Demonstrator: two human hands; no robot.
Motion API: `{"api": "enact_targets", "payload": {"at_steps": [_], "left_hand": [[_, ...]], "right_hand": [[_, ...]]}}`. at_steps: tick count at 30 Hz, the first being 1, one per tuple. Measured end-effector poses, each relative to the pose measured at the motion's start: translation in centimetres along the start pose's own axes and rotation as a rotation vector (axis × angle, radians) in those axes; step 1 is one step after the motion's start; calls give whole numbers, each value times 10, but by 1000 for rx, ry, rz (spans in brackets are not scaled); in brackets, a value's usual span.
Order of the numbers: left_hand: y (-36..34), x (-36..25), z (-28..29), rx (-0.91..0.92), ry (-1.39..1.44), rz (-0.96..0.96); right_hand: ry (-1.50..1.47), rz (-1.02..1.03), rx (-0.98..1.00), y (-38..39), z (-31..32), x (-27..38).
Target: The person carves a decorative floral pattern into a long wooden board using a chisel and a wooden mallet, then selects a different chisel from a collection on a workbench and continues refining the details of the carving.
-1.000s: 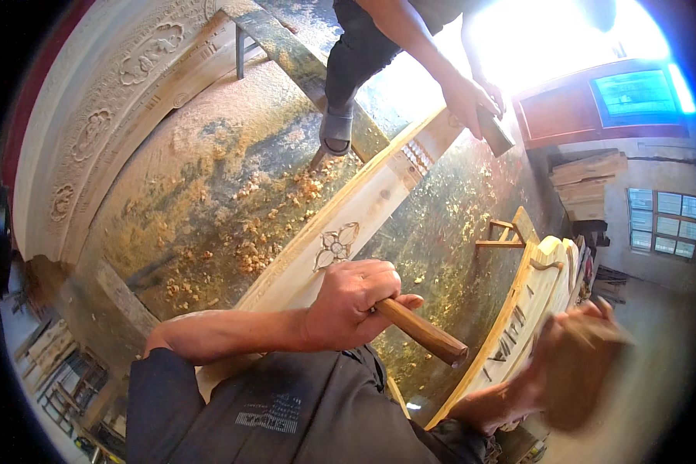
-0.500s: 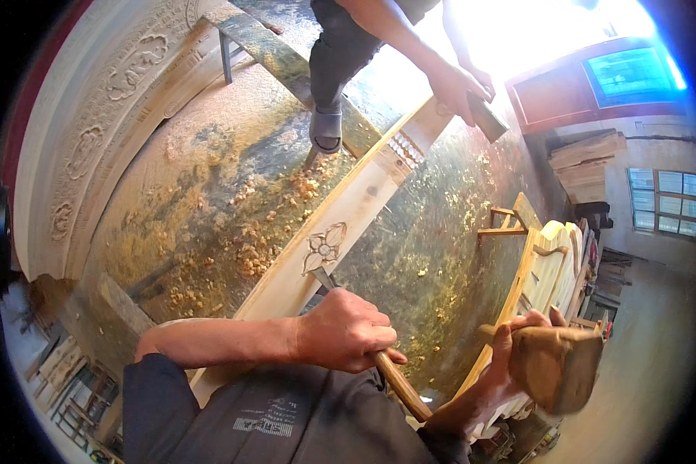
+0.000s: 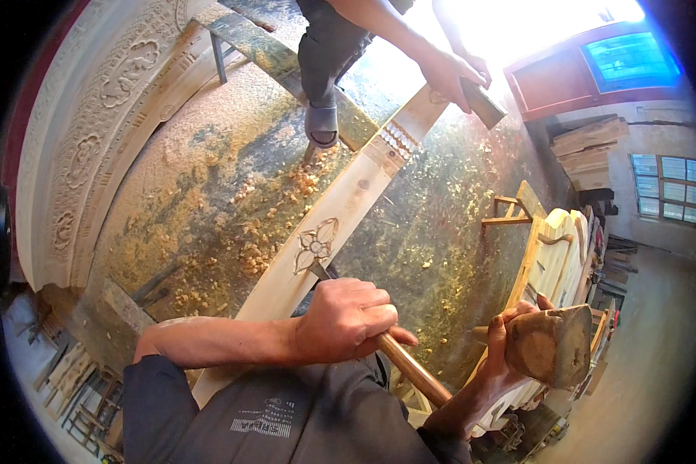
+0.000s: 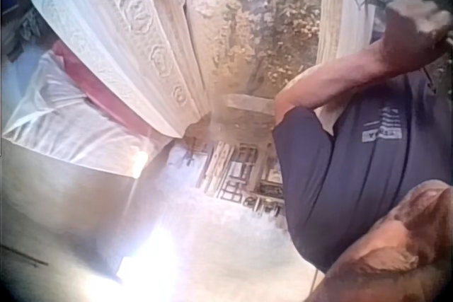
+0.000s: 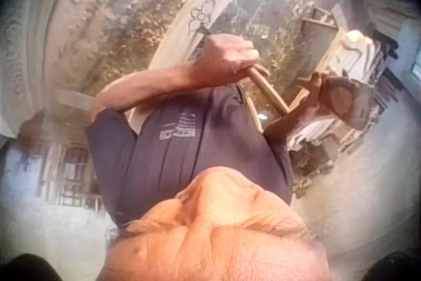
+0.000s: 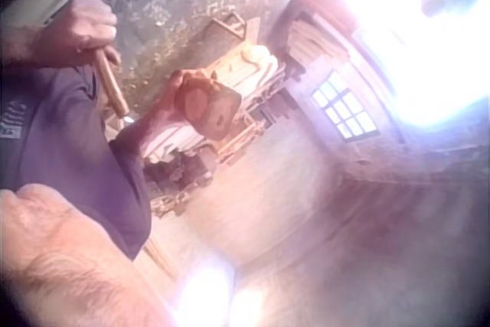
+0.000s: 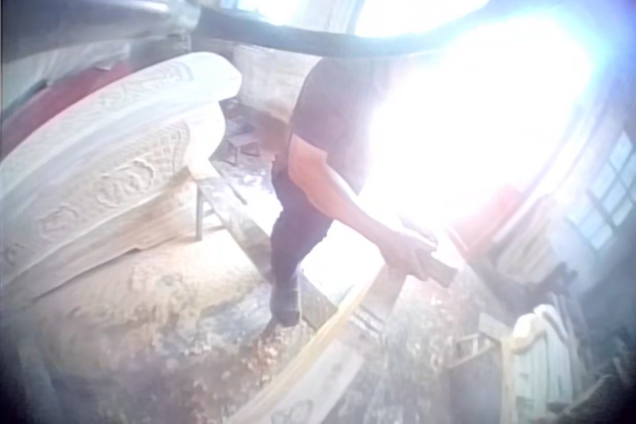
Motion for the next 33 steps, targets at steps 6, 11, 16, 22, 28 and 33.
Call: {"api": "enact_targets", "payload": {"at_steps": [6, 11, 16, 22, 28, 33], "left_hand": [[-7, 3, 3, -90, 41, 50], [-7, 5, 1, -27, -24, 85], [-8, 6, 2, -44, -25, 97], [-16, 17, 2, -43, -4, 179], [-20, 23, 5, -100, 1, 216], [-23, 38, 15, -176, 49, 321]], "right_hand": [[69, 75, 59, -6, 8, -13], [45, 34, 21, -9, 5, -9], [63, 177, 66, -16, -3, -1], [59, 177, 126, -23, -11, 1], [143, 295, 113, -28, -22, 30], [-250, 172, 41, -62, 9, 33]]}}
Point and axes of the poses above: each hand's wrist, its own y-axis away from the middle knuckle, its own z-axis out of the back of the hand, x = y × z, the point moved 8 cm from there along -y, towards the middle knuckle, and after that the axes turned 3 degrees about y, right-handed, at the moved point
